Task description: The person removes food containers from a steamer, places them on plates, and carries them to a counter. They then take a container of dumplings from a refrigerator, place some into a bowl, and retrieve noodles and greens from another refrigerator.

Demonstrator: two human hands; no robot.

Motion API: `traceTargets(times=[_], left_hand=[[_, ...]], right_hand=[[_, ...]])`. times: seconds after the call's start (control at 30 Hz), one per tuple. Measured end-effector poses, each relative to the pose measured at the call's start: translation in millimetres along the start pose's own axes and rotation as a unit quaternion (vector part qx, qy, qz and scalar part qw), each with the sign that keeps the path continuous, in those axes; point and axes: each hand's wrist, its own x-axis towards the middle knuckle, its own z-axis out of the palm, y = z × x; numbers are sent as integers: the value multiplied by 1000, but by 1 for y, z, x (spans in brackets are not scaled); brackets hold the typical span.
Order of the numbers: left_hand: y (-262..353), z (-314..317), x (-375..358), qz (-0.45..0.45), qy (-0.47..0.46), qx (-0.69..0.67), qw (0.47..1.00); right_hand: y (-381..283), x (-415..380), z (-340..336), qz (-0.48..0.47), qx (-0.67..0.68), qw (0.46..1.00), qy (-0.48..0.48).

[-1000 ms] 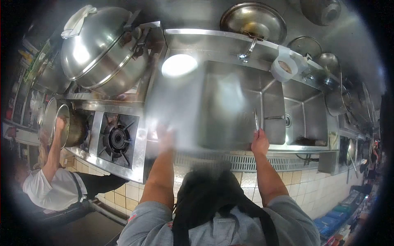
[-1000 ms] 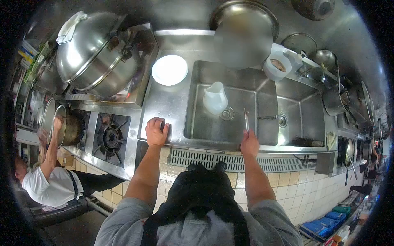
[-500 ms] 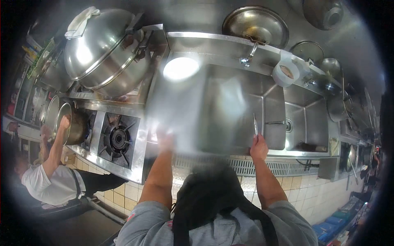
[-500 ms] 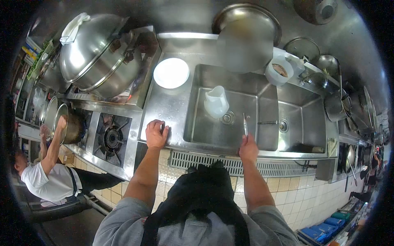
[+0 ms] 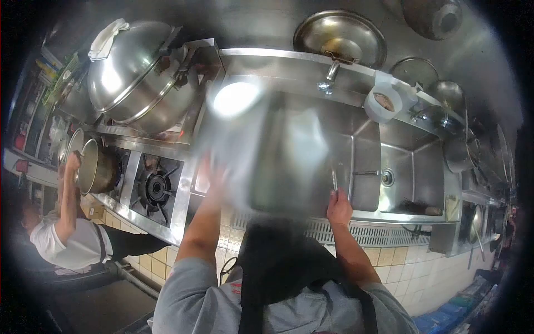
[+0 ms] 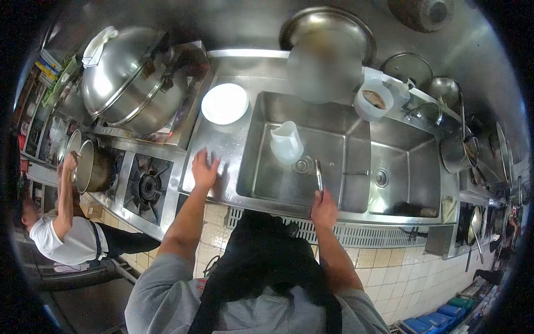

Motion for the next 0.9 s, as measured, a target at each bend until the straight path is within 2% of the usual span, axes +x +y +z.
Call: traceTargets(times=[0.1,0.2,0.23,0.3,0.33,0.37,0.4,0.43,0.47,0.67,0.77,0.9], left_hand=[[1,51,63,-26,47,-38,998],[-14,123,127,-46,87,-31,995],[-27,161,141,-25,122,28,992],[-44,227,159,43,260,241,934],[-21,217,166,55,312,238,918],[5,201,172,56,307,234,921],[31,186,178,-182,187,8,965],[50,177,183,-288,80,-124,946],[70,167,189,-405,-22,-217,888],[83,169,191,-334,-47,-327,883],[60,175,195,-316,-22,-365,875],[12,205,203,-295,12,-400,868]], right_hand=[[-1,-3,3,-36,14,998,55],[-5,-4,-1,-25,6,999,39],[-6,-3,-2,-26,0,999,43],[-9,-2,2,-1,-6,999,48],[-5,-1,8,-7,-38,998,58],[-7,-1,8,-2,-41,998,58],[-7,-1,9,9,-41,997,60],[-10,0,8,19,-41,997,63],[-8,1,10,23,-44,997,62],[-11,3,10,-5,-41,995,88],[-13,2,10,22,-43,996,71],[-9,4,16,10,-39,994,107]])
